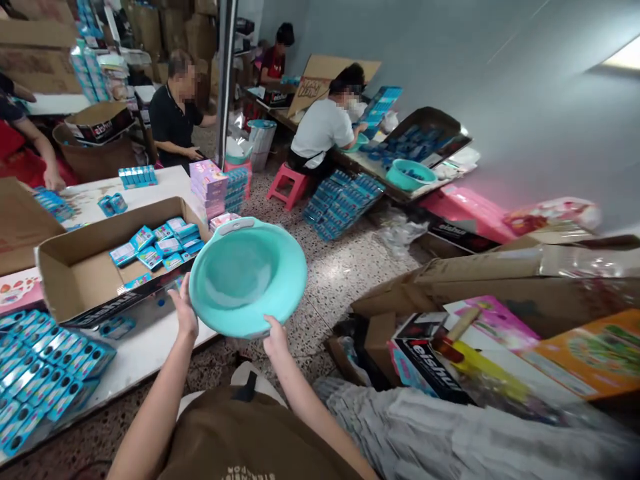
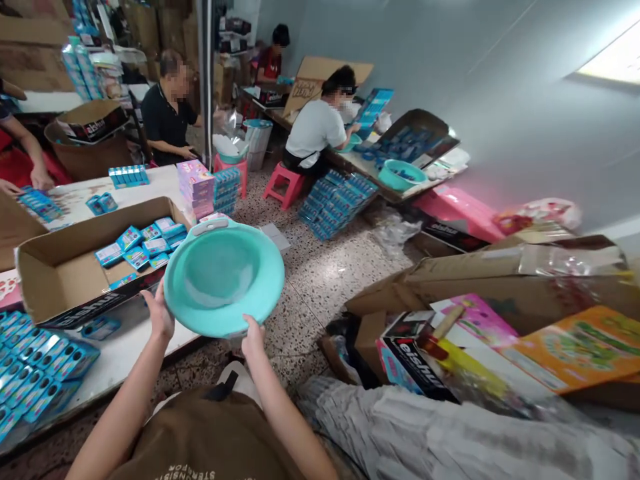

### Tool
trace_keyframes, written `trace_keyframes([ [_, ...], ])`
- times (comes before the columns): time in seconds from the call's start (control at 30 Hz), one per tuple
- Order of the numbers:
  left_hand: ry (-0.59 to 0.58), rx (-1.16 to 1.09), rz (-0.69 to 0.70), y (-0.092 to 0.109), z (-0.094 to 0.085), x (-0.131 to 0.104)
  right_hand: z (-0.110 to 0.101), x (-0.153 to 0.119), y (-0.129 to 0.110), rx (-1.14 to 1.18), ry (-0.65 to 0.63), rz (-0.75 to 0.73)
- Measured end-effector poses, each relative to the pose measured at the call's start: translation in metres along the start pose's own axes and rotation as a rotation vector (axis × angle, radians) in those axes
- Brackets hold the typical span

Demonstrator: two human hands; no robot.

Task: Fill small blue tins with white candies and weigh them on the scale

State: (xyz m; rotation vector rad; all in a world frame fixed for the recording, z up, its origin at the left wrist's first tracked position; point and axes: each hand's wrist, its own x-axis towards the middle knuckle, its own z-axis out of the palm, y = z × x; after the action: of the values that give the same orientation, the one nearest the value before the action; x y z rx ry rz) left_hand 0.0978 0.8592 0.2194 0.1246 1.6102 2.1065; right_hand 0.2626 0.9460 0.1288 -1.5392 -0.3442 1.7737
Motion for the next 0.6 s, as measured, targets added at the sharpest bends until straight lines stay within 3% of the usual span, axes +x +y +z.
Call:
trace_keyframes([
  [0.07, 0.126, -0.013, 0.006, -0.012, 0.030, 0.004, -0.002, 0.022, -0.024, -0.020, 0.053, -0.017],
  [0.1, 0.121, -0.010, -0.015, -0.016, 0.042, 0.007, -0.004, 0.032, -0.036, -0.030, 0.068, -0.020],
  [0.2, -0.104, 0.029, -0.132, -0.023, 0.066, 0.015, -0.014, 0.060, -0.071, -0.035, 0.066, -0.005],
  [0.23, -0.119, 0.056, -0.141, -0.025, 0.071, 0.018, -0.018, 0.068, -0.081, -0.026, 0.071, -0.002],
  [0.33, 0.120, 0.238, -0.055, -0.039, 0.083, 0.025, -0.031, 0.089, -0.106, 0.017, 0.136, -0.007],
  [0.4, 0.159, 0.416, -0.035, -0.056, 0.095, 0.022, -0.040, 0.098, -0.117, 0.058, 0.168, -0.013],
  [0.43, 0.078, 0.498, -0.047, -0.068, 0.101, 0.017, -0.045, 0.101, -0.121, 0.084, 0.180, -0.019],
  [0.53, -0.340, 0.673, -0.126, -0.105, 0.113, -0.003, -0.070, 0.108, -0.131, 0.155, 0.224, -0.038],
  [0.6, -0.497, 0.821, -0.201, -0.126, 0.109, -0.013, -0.094, 0.111, -0.138, 0.176, 0.242, -0.060],
])
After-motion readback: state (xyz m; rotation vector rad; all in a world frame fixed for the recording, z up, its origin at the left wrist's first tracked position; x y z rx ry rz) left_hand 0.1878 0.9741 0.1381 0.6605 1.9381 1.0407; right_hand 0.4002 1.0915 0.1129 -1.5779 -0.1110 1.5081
